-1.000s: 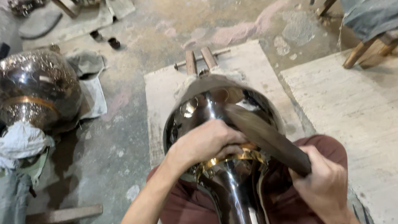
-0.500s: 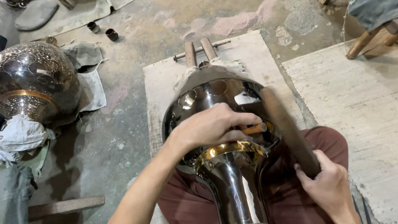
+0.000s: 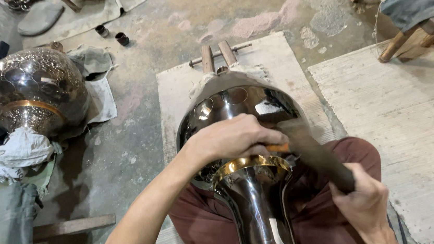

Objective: The person hammers a brass ring onto the neck of a polished metal vessel using a wooden mallet and a small metal punch. They repeatedly tap around the circumference to seat the ring.

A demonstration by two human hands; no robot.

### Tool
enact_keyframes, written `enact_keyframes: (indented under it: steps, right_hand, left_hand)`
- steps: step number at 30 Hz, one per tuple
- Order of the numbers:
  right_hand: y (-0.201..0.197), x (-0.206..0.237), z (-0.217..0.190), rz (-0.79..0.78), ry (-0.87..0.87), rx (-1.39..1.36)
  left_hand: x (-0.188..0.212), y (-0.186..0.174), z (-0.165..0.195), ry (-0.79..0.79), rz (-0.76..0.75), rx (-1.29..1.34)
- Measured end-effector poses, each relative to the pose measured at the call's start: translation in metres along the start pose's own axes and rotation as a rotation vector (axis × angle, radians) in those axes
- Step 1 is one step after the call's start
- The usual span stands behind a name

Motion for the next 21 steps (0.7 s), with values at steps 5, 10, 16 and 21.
enact_keyframes:
  steps: [5,10,16,21]
  right_hand:
    - [0.001,-0.002,-0.006,-0.019,-0.041,0.008]
    - [-0.002,-0.009,-0.003,-0.064,-0.010,0.007]
    - [-0.012,-0.031,-0.013,-0.109,-0.104,0.014]
    - [-0.020,-0.045,-0.030,-0.207,-0.113,0.091]
  left_hand:
    - [-0.005,0.015,-0.008,-0.156,-0.176,-0.185]
    - [0.003,0.001,0.002,0.031,0.043,-0.031]
    - [0.018,0.001,-0.003,-0.026,0.125,-0.023]
    - [0.031,-0.003,0.001,0.013,0.243,0.008]
Point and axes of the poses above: each hand's wrist, its own x-axis away from the middle knuckle, its own y-axis out of the palm, z = x × y, the point moved 7 cm from there along -x, towards the middle knuckle, and after that the axes turned 9 degrees about x, right-handed, at the moved point
